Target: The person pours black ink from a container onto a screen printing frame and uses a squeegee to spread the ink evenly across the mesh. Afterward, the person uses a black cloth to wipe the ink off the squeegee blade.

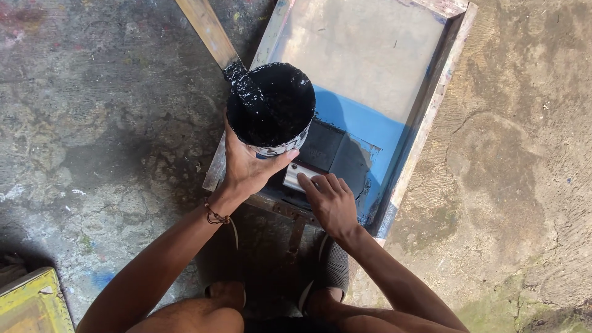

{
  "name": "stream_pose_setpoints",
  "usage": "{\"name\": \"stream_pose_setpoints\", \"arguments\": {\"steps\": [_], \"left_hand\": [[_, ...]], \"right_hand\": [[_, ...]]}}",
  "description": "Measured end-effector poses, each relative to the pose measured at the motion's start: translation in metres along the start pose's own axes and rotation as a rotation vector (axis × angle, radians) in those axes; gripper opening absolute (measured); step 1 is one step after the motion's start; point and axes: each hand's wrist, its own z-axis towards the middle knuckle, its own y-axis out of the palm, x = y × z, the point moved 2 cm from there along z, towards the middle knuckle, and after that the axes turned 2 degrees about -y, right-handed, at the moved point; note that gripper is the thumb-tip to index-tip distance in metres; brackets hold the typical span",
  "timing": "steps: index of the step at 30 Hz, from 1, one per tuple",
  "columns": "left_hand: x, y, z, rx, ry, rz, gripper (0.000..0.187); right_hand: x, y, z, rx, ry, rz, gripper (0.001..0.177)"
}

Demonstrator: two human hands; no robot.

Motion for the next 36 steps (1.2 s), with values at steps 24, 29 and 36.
{"name": "stream_pose_setpoints", "arguments": {"steps": [24,29,36], "left_hand": [[0.001,-0.002,0.007,0.056,-0.005,0.037,0.099],[-0.003,-0.001,0.002,0.062,-0.009,0.033,0.1],[0.007,0.006,0.002,0.079,-0.049,0.08,0.102]], "right_hand": [[0.02,-0.025,-0.01,-0.355,0.243,0.443,0.027],[0.05,-0.085,0.025,-0.306,0.55,0.767,0.026],[0.071,-0.139,0.027,0.269,0.604,0.811,0.035]]}}
